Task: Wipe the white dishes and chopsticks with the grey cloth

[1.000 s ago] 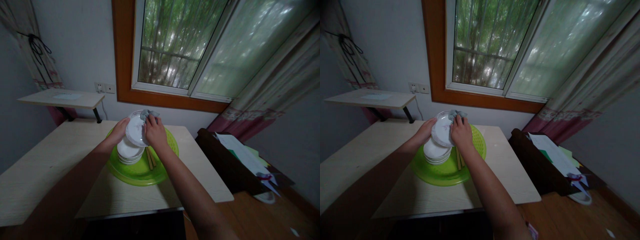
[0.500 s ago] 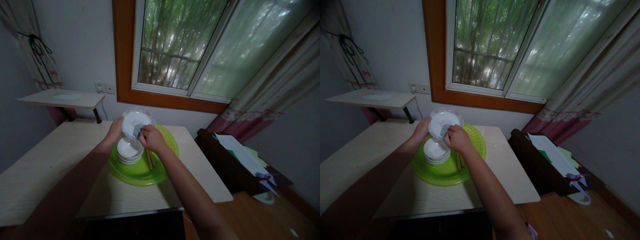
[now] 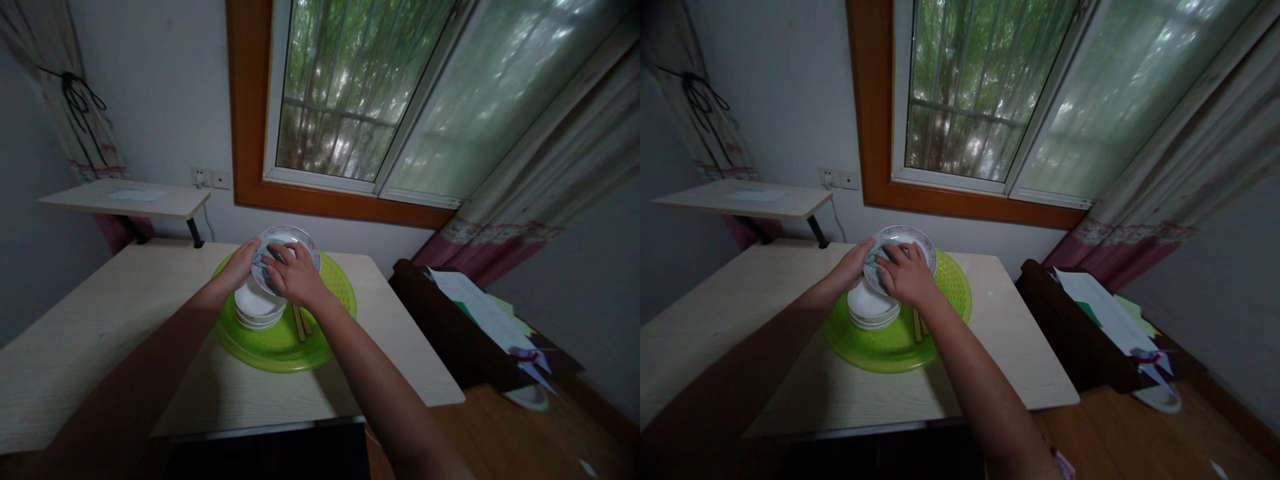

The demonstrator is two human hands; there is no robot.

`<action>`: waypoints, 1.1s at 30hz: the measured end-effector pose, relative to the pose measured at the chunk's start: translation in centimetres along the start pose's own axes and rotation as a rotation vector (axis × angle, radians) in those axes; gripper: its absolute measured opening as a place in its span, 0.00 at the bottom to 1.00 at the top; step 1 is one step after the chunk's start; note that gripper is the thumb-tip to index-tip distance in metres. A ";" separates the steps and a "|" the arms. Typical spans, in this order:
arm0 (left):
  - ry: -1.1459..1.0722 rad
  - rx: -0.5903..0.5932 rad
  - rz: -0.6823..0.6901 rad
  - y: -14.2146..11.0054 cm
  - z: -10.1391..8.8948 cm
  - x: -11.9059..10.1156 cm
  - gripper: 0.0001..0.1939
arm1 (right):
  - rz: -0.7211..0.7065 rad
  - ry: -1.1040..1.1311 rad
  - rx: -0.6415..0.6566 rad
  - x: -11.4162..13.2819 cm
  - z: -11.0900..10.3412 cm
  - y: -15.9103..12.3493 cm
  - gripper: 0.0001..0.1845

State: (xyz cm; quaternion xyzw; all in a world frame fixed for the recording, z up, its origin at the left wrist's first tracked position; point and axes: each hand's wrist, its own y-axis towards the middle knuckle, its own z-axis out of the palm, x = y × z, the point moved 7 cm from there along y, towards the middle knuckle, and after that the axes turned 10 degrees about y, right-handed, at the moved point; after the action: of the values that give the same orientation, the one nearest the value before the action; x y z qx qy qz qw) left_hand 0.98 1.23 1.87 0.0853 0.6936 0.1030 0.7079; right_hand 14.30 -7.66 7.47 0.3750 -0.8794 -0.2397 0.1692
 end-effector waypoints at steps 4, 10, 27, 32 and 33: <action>-0.078 0.094 -0.022 -0.3 0.8 0.0 0.21 | 0.095 -0.052 -0.070 -0.7 -0.5 0.1 0.20; -0.099 0.096 -0.038 -0.4 0.8 0.1 0.22 | 0.264 -0.116 -0.211 -2.7 -2.1 -0.3 0.20; -0.141 -0.128 -0.071 0.4 -1.9 0.8 0.24 | 0.123 -0.112 -0.039 -3.0 -1.4 -1.1 0.22; -0.120 -0.132 -0.046 0.5 -1.8 0.6 0.21 | -0.086 0.058 0.077 -0.6 -0.4 -0.9 0.18; -0.113 -0.130 -0.051 0.5 -1.7 0.6 0.20 | -0.109 0.091 0.091 -0.2 -0.3 -0.9 0.17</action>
State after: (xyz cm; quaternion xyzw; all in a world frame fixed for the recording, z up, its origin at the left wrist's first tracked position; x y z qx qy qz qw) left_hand -0.71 1.79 1.40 0.0272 0.6462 0.1248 0.7524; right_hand 15.08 -8.16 7.19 0.4401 -0.8590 -0.1912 0.1786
